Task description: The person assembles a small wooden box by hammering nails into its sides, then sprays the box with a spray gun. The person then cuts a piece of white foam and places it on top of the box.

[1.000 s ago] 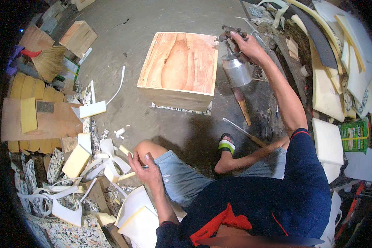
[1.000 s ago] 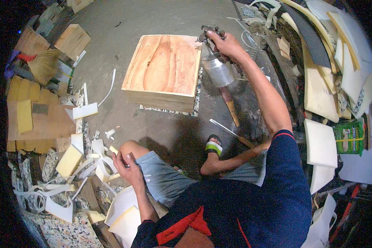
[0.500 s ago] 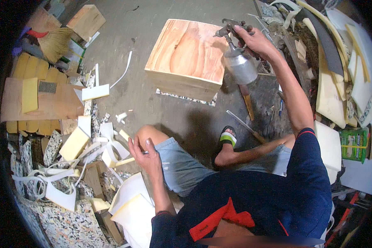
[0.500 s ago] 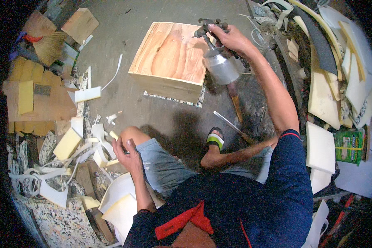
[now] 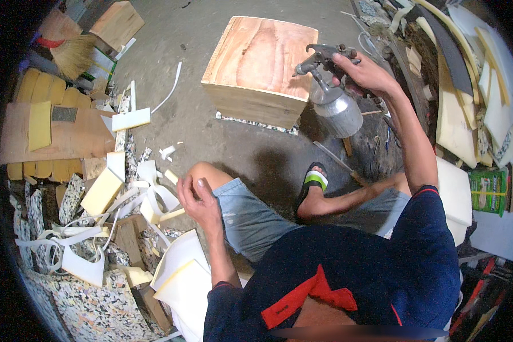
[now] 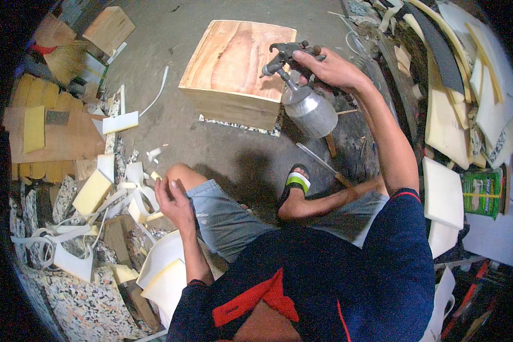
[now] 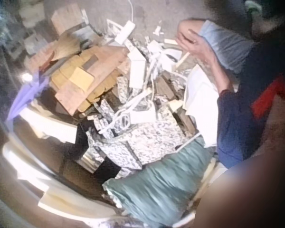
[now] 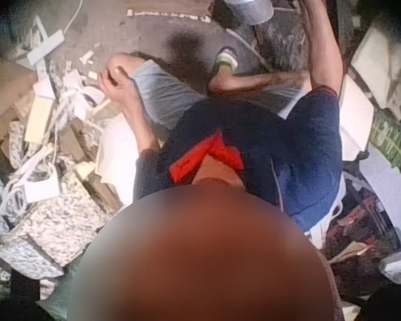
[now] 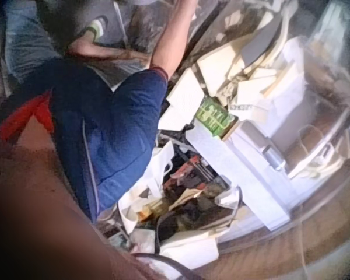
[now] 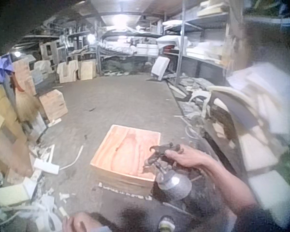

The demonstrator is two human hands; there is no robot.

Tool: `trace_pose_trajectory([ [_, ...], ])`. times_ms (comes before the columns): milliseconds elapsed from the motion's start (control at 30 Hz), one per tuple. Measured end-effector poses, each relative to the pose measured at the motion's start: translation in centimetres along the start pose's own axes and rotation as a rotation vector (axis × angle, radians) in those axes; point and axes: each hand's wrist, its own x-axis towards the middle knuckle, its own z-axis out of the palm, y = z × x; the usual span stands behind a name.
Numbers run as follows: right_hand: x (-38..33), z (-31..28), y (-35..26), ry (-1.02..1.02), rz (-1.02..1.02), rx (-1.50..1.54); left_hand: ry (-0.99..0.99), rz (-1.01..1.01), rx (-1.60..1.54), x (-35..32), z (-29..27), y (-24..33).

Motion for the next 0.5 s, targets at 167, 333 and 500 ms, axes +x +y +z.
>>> trace_pose_trajectory([
  [167, -0.6, 0.9, 1.0, 0.258, 0.201, -0.028, 0.119, 0.159, -0.293, 10.4, 4.7, 2.9],
  [333, -3.5, 2.3, 2.0, 0.441, 0.189, 0.029, -0.114, -0.012, -0.202, 21.8, 18.8, 5.1],
  [500, -9.2, 3.5, 2.9, 0.524, 0.216, 0.275, -0.396, -0.236, -0.368, 20.8, 21.6, 4.0],
])
